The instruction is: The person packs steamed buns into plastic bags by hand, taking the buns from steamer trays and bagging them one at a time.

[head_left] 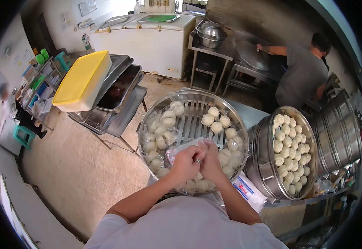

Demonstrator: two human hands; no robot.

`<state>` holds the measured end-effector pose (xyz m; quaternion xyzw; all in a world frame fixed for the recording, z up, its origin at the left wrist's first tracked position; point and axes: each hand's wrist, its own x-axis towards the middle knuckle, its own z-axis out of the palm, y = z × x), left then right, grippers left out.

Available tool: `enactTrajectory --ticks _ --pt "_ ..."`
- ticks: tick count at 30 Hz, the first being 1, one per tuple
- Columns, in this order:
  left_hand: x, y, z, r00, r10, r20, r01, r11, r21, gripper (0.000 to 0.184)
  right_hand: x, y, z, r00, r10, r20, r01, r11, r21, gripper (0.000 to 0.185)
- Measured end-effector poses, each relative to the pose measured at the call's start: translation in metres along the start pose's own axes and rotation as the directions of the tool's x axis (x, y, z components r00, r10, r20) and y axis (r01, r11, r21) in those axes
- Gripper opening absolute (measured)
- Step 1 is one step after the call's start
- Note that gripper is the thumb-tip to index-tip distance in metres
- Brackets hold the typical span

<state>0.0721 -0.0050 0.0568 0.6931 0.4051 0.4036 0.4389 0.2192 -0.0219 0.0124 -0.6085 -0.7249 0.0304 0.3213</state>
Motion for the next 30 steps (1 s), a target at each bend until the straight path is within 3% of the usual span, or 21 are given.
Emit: enactTrajectory --ticks 3,6,8,9,11,13,15,18,24,27,28,30 --pt "-0.005 0.001 0.003 0.999 0.019 0.038 -0.017 0.999 -0.036 0.009 0.008 -0.007 -0.017 0.996 0.037 0.079 -0.054 0.971 0.232 0.046" --pt "0.006 -0.02 0.002 0.995 -0.021 -0.093 0.013 0.997 -0.08 0.007 0.012 0.009 -0.003 0.988 -0.02 0.154 0.012 0.999 0.049 0.037" --pt "0.024 -0.039 -0.01 0.968 -0.121 -0.219 0.091 0.985 -0.146 0.008 0.018 -0.008 -0.02 0.993 0.025 0.119 -0.04 0.991 0.131 0.03" --pt "0.033 -0.035 -0.018 0.947 -0.27 -0.173 0.216 0.936 -0.278 0.01 0.022 -0.018 -0.03 0.993 0.047 0.105 -0.065 0.983 0.172 0.026" --pt "0.037 -0.037 -0.023 0.966 -0.235 -0.108 0.202 0.947 -0.251 0.012 0.031 -0.034 -0.039 0.975 0.155 0.159 -0.175 0.976 0.126 0.018" --pt "0.036 -0.039 -0.026 0.977 -0.205 -0.054 0.189 0.957 -0.218 0.014 0.039 -0.028 -0.032 0.97 0.161 0.18 -0.182 0.978 0.105 0.019" --pt "0.035 -0.041 -0.027 0.984 -0.176 -0.017 0.169 0.968 -0.184 0.014 0.049 0.003 -0.009 0.984 0.058 0.17 -0.078 0.99 0.117 0.026" --pt "0.02 -0.059 -0.031 0.963 -0.193 -0.188 0.155 0.968 -0.196 0.011 0.09 0.023 0.001 0.97 0.173 0.17 -0.18 0.983 0.028 0.029" --pt "-0.027 -0.086 -0.05 0.919 -0.375 -0.122 0.387 0.918 0.091 0.02 0.203 0.082 0.058 0.963 0.27 0.004 -0.269 0.961 0.062 0.03" --pt "-0.033 -0.085 -0.05 0.927 -0.343 -0.15 0.354 0.934 0.053 0.021 0.252 0.131 0.123 0.965 0.219 -0.147 -0.227 0.973 -0.039 0.025" --pt "-0.033 -0.084 -0.051 0.925 -0.343 -0.167 0.357 0.932 0.066 0.021 0.267 0.138 0.132 0.925 0.379 -0.003 -0.372 0.909 0.187 0.021" --pt "-0.032 -0.083 -0.052 0.92 -0.339 -0.199 0.362 0.928 0.093 0.02 0.29 0.138 0.142 0.754 0.547 0.364 -0.654 0.565 0.503 0.015"
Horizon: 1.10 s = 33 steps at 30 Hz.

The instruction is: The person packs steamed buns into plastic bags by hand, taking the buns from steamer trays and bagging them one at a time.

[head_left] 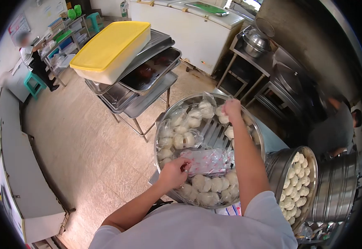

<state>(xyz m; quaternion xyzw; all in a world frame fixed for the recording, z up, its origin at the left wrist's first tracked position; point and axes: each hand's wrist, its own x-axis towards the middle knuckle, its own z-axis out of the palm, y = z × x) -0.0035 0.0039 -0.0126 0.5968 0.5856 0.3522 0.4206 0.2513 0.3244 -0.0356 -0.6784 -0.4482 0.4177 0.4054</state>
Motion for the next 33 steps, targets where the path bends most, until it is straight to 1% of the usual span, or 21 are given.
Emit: enactTrajectory --ticks 1,3,6,7,9,10,11,12,13,14,16,19,22,25,28,31,33 --pt "0.0 -0.001 0.0 1.0 0.01 -0.011 -0.01 1.0 0.002 0.02 0.002 -0.005 0.003 0.999 -0.01 0.041 0.005 0.993 0.121 0.013" --pt "-0.002 -0.003 0.0 0.999 0.031 -0.025 -0.031 1.0 0.006 0.019 -0.003 -0.018 -0.001 0.993 -0.036 0.11 -0.005 0.934 0.356 0.012" --pt "-0.004 0.001 -0.001 0.997 0.076 -0.033 -0.076 0.997 -0.001 0.019 -0.038 -0.033 -0.027 0.99 -0.142 0.002 0.135 0.941 0.31 0.014" --pt "-0.005 0.001 -0.001 0.994 0.101 -0.042 -0.101 0.995 0.008 0.018 -0.045 -0.023 -0.045 0.99 -0.142 -0.025 0.144 0.958 0.249 0.014" --pt "-0.007 -0.001 -0.001 0.987 0.156 -0.049 -0.155 0.988 0.025 0.017 -0.064 0.01 -0.084 0.99 -0.127 -0.059 0.13 0.991 0.036 0.011" --pt "-0.008 -0.001 0.0 0.987 0.149 -0.052 -0.149 0.989 0.008 0.016 -0.075 0.033 -0.101 0.99 -0.118 -0.078 0.113 0.991 -0.071 0.01" --pt "-0.008 -0.001 0.002 0.988 0.144 -0.056 -0.144 0.989 -0.008 0.016 -0.085 0.062 -0.113 0.982 -0.18 -0.057 0.157 0.944 -0.289 0.01" --pt "-0.008 -0.002 0.003 0.988 0.139 -0.061 -0.141 0.99 -0.023 0.016 -0.098 0.087 -0.122 0.972 -0.233 -0.023 0.192 0.849 -0.492 0.012" --pt "-0.009 -0.002 0.004 0.991 0.132 -0.036 -0.133 0.991 -0.028 0.017 -0.123 0.092 -0.124 0.992 -0.108 0.065 0.125 0.803 -0.583 0.016" --pt "-0.009 -0.003 0.003 0.992 0.127 -0.012 -0.128 0.991 -0.032 0.018 -0.145 0.096 -0.12 0.99 0.028 0.138 0.072 0.741 -0.668 0.02" --pt "-0.008 -0.005 0.004 0.992 0.127 0.021 -0.126 0.991 -0.041 0.02 -0.177 0.093 -0.107 0.933 0.104 0.345 0.171 0.714 -0.679 0.025" --pt "-0.008 -0.008 0.006 0.99 0.133 0.044 -0.131 0.99 -0.05 0.019 -0.182 0.124 -0.083 0.933 0.098 0.347 0.212 0.63 -0.747 0.023" --pt "-0.008 -0.008 0.006 0.99 0.13 0.059 -0.128 0.991 -0.044 0.018 -0.187 0.145 -0.076 0.953 -0.025 0.301 0.231 0.703 -0.672 0.02" --pt "-0.008 -0.009 0.005 0.991 0.12 0.058 -0.118 0.992 -0.038 0.016 -0.189 0.155 -0.077 0.97 0.008 0.244 0.112 0.873 -0.475 0.015" --pt "-0.009 -0.007 0.006 0.991 0.134 0.023 -0.133 0.99 -0.037 0.015 -0.193 0.148 -0.082 0.959 0.144 0.246 -0.072 0.957 -0.28 0.011" --pt "-0.01 -0.006 0.006 0.991 0.13 0.023 -0.129 0.99 -0.055 0.014 -0.201 0.14 -0.08 0.94 0.179 0.292 -0.038 0.902 -0.429 0.014" --pt "-0.01 -0.006 0.006 0.991 0.134 0.022 -0.133 0.99 -0.053 0.014 -0.2 0.143 -0.082 0.953 0.07 0.295 0.102 0.843 -0.528 0.017"
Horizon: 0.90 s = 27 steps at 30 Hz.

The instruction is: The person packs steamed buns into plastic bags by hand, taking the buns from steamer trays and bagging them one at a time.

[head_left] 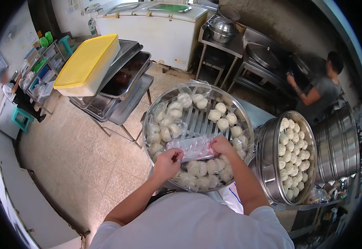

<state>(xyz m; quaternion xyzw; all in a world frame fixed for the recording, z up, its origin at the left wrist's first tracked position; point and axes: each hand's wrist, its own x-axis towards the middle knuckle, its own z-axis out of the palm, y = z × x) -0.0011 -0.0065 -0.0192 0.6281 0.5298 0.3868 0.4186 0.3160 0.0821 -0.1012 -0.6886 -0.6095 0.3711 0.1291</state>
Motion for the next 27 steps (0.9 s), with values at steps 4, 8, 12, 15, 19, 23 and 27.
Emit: enactTrajectory --ticks 4,8,12,15,19,23,27 --pt "0.0 0.001 0.0 1.0 -0.015 0.001 0.015 1.0 -0.013 0.015 -0.016 0.011 -0.009 0.961 -0.106 -0.255 0.068 0.986 -0.155 0.019" --pt "0.0 -0.004 0.003 0.999 -0.039 -0.006 0.039 0.998 -0.056 0.014 -0.057 -0.008 -0.031 0.742 -0.203 -0.638 0.2 0.977 -0.078 0.024" --pt "-0.004 0.015 0.019 0.997 0.073 0.03 -0.066 0.98 -0.19 0.011 -0.112 -0.057 -0.038 0.82 -0.047 -0.57 0.34 0.841 0.42 0.022" --pt "-0.012 0.074 0.037 0.958 0.185 0.218 -0.107 0.939 -0.328 0.012 -0.156 -0.117 -0.023 0.943 0.023 -0.333 0.199 0.761 0.617 0.013" --pt "0.007 0.043 0.069 0.971 0.109 0.212 0.033 0.82 -0.572 0.023 -0.163 -0.132 -0.001 0.974 -0.03 -0.225 0.223 0.304 0.926 0.009" --pt "0.027 0.054 0.055 0.981 -0.06 0.187 0.165 0.768 -0.619 0.014 -0.154 -0.132 -0.004 0.95 -0.119 -0.289 0.307 0.532 0.789 0.005" --pt "0.041 0.04 0.05 0.962 -0.148 0.23 0.223 0.913 -0.343 0.012 -0.135 -0.127 -0.013 0.955 -0.169 -0.244 0.291 0.699 0.653 0.005"
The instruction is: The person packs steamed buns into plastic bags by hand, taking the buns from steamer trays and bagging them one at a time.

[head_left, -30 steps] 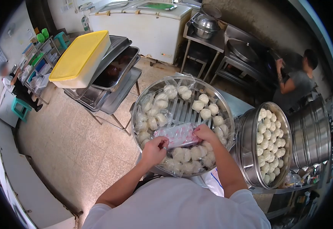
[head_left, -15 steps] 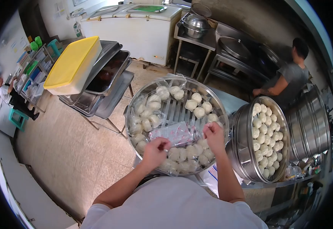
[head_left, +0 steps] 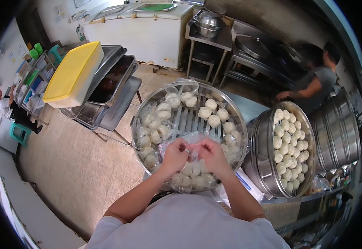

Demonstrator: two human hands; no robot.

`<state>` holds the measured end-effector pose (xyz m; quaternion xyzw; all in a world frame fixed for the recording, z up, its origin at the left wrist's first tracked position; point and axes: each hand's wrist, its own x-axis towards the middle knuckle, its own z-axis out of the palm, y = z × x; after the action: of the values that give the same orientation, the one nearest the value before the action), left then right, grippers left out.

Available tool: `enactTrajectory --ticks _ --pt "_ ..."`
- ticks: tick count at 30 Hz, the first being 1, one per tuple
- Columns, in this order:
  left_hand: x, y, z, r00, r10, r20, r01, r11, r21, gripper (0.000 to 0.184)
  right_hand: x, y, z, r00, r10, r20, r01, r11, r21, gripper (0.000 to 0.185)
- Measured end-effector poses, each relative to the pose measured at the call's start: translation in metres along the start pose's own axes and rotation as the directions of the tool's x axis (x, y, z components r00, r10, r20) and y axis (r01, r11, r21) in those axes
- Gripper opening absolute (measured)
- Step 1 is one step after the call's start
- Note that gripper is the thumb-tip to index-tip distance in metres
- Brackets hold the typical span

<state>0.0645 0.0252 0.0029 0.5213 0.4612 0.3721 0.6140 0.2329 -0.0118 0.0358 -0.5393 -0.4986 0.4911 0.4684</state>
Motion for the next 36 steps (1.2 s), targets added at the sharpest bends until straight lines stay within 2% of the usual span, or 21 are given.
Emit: enactTrajectory --ticks 1,3,5,6,7,8,9,11,12,14,15,18,21,23,24,25,28,29,30,32,36 --pt "0.005 -0.005 -0.01 0.998 0.048 -0.029 -0.039 0.965 0.259 0.014 0.012 0.0 -0.01 1.0 0.004 -0.007 -0.004 1.0 0.014 0.007" --pt "0.015 -0.015 -0.029 0.987 0.149 -0.051 -0.07 0.701 0.709 0.019 0.049 -0.001 -0.041 1.0 0.012 -0.017 -0.012 0.999 0.04 0.01" --pt "0.025 -0.027 -0.038 0.994 0.1 -0.054 -0.029 0.685 0.728 0.023 0.091 0.009 -0.063 0.993 0.037 0.108 -0.053 0.987 0.148 0.017" --pt "0.028 -0.032 -0.04 0.996 0.072 -0.056 -0.008 0.678 0.735 0.026 0.115 0.016 -0.067 0.998 -0.024 0.057 0.028 0.998 -0.061 0.021" --pt "0.032 -0.033 -0.038 0.99 -0.075 -0.117 0.119 0.895 0.431 0.03 0.14 0.025 -0.069 0.995 -0.098 0.021 0.1 0.957 -0.271 0.024" --pt "0.038 -0.032 -0.035 0.966 -0.229 -0.121 0.238 0.969 0.063 0.034 0.162 0.036 -0.071 0.984 -0.179 0.003 0.159 0.869 -0.469 0.028" --pt "0.043 -0.03 -0.032 0.928 -0.367 -0.069 0.33 0.891 -0.311 0.038 0.181 0.055 -0.074 0.974 -0.208 0.086 0.214 0.742 -0.635 0.033" --pt "0.044 -0.006 -0.019 0.912 -0.409 -0.01 0.276 0.633 -0.723 0.05 0.213 0.087 -0.078 0.941 -0.218 0.258 0.327 0.395 -0.859 0.046" --pt "0.045 0.002 -0.013 0.909 -0.416 0.026 0.227 0.441 -0.868 0.057 0.215 0.089 -0.074 0.948 -0.136 0.287 0.315 0.297 -0.901 0.048" --pt "0.052 -0.019 -0.009 0.914 -0.398 0.086 0.235 0.343 -0.909 0.062 0.218 0.094 -0.067 0.95 0.033 0.31 0.307 0.084 -0.948 0.054" --pt "0.055 -0.029 -0.008 0.915 -0.385 0.116 0.241 0.293 -0.925 0.065 0.219 0.095 -0.067 0.952 0.059 0.301 0.295 0.102 -0.95 0.055" --pt "0.063 -0.035 0.001 0.881 -0.46 0.109 0.275 0.313 -0.909 0.067 0.214 0.064 -0.063 0.974 0.082 0.211 0.208 0.04 -0.977 0.052" --pt "0.075 -0.037 0.008 0.849 -0.521 0.085 0.304 0.351 -0.886 0.066 0.211 0.061 -0.075 0.983 -0.101 0.151 0.171 0.234 -0.957 0.042" --pt "0.082 -0.025 0.013 0.816 -0.571 0.085 0.349 0.371 -0.86 0.065 0.194 0.03 -0.081 0.954 0.042 0.296 0.187 0.69 -0.699 0.042" --pt "0.084 -0.021 0.014 0.799 -0.596 0.083 0.372 0.38 -0.847 0.064 0.19 0.021 -0.083 0.919 0.076 0.386 0.138 0.857 -0.497 0.042" --pt "0.089 -0.025 0.014 0.814 -0.573 0.099 0.364 0.37 -0.855 0.063 0.193 0.028 -0.088 0.858 0.192 0.477 -0.065 0.961 -0.27 0.044" --pt "0.1 -0.051 0.006 0.837 -0.531 0.131 0.374 0.38 -0.846 0.06 0.228 0.057 -0.108 0.964 0.166 0.21 -0.081 0.928 -0.363 0.042" --pt "0.102 -0.059 0.003 0.835 -0.533 0.136 0.396 0.411 -0.821 0.06 0.239 0.062 -0.111 0.993 0.117 0.014 -0.087 0.803 -0.59 0.042" --pt "0.102 -0.063 -0.001 0.834 -0.535 0.136 0.413 0.443 -0.795 0.059 0.255 0.081 -0.116 0.996 0.08 -0.047 -0.091 0.725 -0.682 0.046" --pt "0.097 -0.056 0.0 0.843 -0.531 0.09 0.376 0.461 -0.804 0.058 0.289 0.131 -0.124 0.989 -0.019 -0.147 -0.113 0.545 -0.831 0.054" --pt "0.086 -0.024 -0.001 0.82 -0.57 0.047 0.323 0.393 -0.861 0.057 0.296 0.134 -0.114 0.98 0.043 -0.193 -0.193 0.407 -0.893 0.07"
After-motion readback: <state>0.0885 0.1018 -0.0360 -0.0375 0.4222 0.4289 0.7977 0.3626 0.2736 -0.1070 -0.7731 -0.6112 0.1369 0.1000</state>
